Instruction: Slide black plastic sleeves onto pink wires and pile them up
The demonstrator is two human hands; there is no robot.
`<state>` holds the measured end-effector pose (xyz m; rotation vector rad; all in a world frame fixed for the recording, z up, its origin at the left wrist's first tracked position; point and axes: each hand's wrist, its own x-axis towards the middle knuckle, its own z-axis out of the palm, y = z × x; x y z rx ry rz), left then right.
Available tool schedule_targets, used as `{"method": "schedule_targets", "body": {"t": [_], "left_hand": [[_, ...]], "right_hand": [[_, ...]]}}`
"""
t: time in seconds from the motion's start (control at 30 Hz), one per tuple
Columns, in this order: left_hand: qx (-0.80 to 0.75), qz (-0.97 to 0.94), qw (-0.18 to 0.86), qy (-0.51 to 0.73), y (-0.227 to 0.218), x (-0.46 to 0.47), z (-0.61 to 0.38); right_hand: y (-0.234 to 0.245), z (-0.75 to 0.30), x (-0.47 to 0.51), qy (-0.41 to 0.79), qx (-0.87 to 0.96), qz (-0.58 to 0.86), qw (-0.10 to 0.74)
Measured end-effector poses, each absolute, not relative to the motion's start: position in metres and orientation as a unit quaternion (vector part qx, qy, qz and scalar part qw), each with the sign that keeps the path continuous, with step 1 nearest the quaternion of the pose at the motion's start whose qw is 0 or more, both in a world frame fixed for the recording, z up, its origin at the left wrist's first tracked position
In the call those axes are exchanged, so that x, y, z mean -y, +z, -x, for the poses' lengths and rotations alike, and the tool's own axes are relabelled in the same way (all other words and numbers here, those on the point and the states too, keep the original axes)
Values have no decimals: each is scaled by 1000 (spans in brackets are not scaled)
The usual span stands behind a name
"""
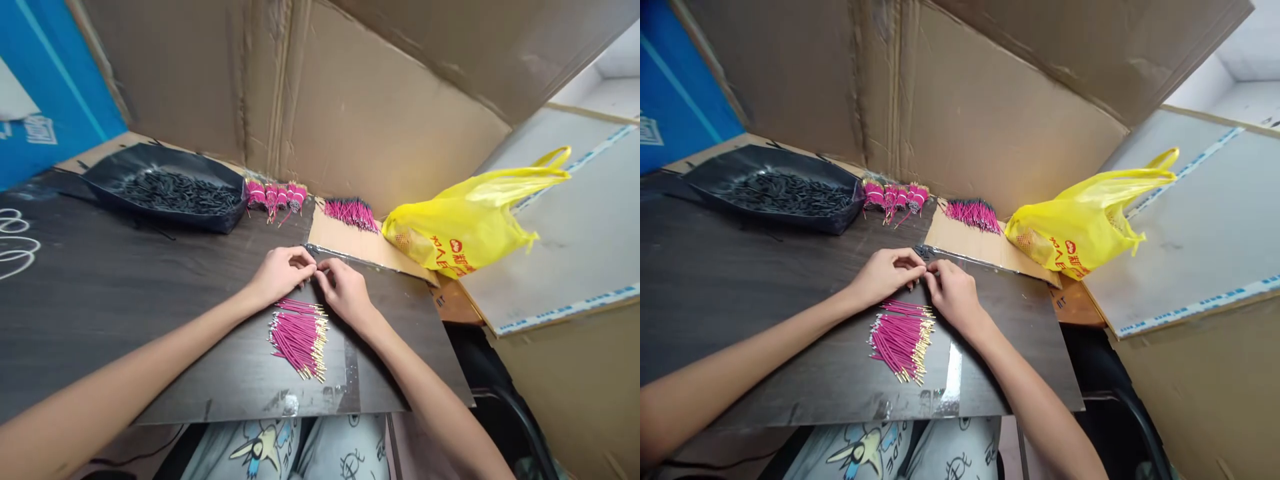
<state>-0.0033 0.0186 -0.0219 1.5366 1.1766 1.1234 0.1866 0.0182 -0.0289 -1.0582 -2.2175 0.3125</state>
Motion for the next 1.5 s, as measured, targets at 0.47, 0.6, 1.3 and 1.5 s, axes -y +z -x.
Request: {"method": "schedule_targets", "body": {"t": [0.47,0.6,1.3,1.5], "left_hand": [[-434,-592,495,465,-27,-18,1],[-449,-595,467,476,-27,-16,3],[-465,-664,356,465,-16,-14,13],[-412,-777,330,343,-4,-11,20]], "right_hand": [[-20,-200,-49,85,821,456,332],[5,-222,-116,46,756,538,370],[9,-229,-139,85,737,570,353],[-20,-224,-38,160,793,466,359]]}}
